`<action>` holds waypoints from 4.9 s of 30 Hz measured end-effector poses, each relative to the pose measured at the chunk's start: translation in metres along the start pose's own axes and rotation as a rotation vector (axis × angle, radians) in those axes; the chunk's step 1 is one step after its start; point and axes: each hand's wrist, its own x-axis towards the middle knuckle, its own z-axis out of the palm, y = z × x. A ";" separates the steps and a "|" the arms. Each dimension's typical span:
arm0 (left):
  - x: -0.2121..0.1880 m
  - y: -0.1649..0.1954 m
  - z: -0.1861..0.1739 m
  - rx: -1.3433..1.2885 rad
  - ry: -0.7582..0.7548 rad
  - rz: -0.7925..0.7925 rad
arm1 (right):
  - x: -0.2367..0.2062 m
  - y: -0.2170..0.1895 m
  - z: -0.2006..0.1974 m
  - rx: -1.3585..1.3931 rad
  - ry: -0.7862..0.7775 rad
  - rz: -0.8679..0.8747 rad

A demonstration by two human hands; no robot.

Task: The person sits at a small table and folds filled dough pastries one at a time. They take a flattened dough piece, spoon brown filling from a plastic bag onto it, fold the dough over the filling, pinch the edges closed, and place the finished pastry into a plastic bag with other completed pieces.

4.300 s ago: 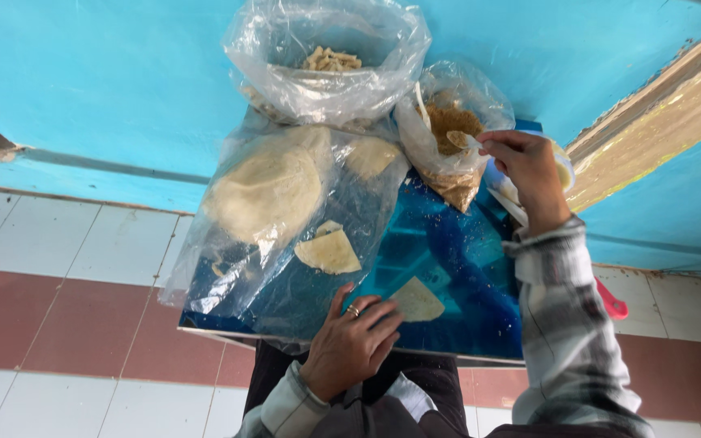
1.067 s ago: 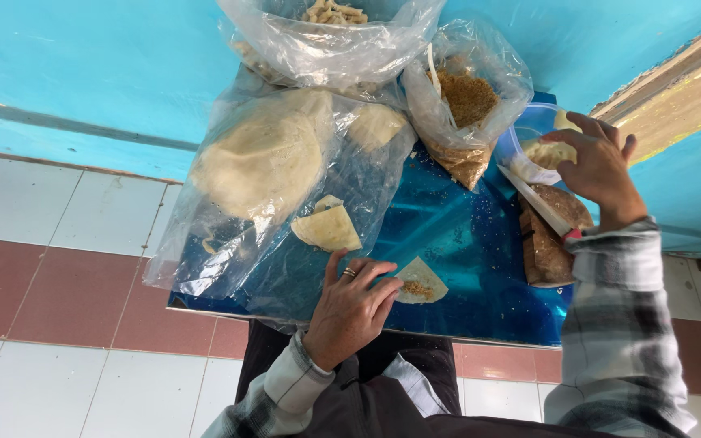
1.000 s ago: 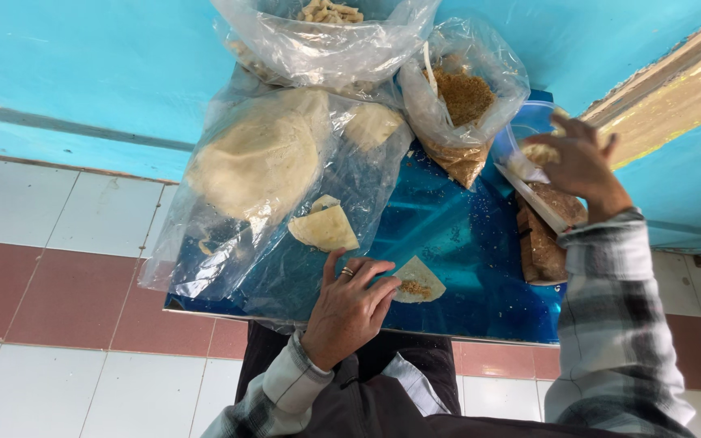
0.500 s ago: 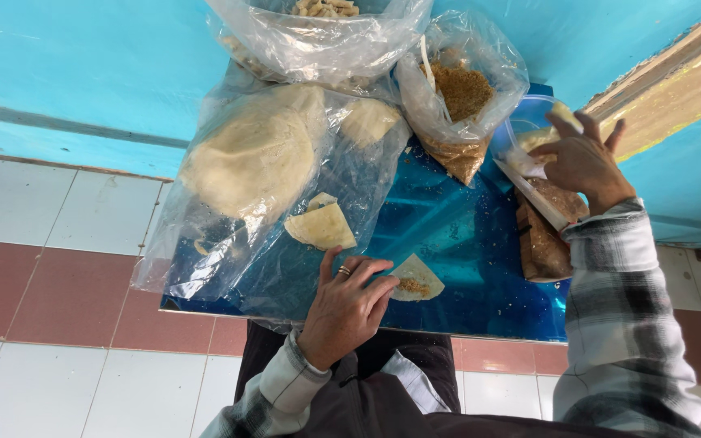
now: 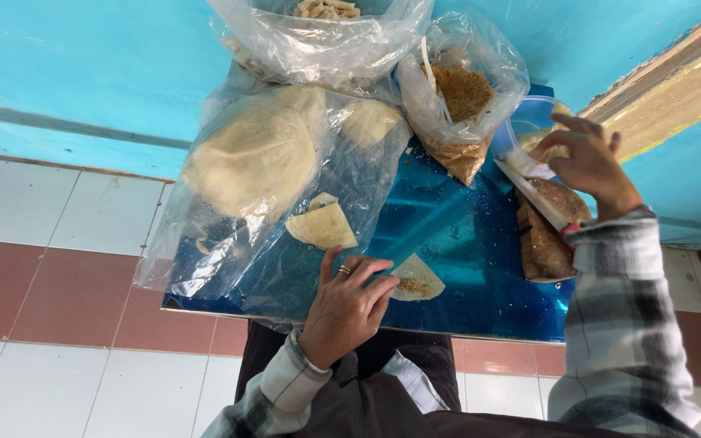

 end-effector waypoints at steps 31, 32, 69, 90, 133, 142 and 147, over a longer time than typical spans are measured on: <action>-0.006 -0.004 0.008 0.139 0.006 0.010 | -0.172 -0.176 0.050 -0.338 0.184 -0.640; -0.006 -0.003 0.008 0.140 0.005 0.008 | -0.173 -0.173 0.047 -0.374 0.177 -0.597; 0.009 0.019 0.020 0.136 0.050 -0.184 | -0.209 -0.202 0.079 0.424 0.281 0.006; -0.010 0.016 0.028 -0.041 0.001 -0.044 | -0.234 -0.233 0.089 0.161 0.502 -0.247; 0.000 -0.006 0.031 -0.026 -0.044 0.095 | -0.227 -0.223 0.086 0.347 0.293 -0.269; 0.012 -0.005 0.037 -0.133 -0.060 -0.094 | -0.193 -0.209 0.083 0.444 0.200 -0.290; 0.019 -0.010 0.043 -0.109 -0.017 -0.113 | -0.169 -0.203 0.080 0.586 0.036 -0.310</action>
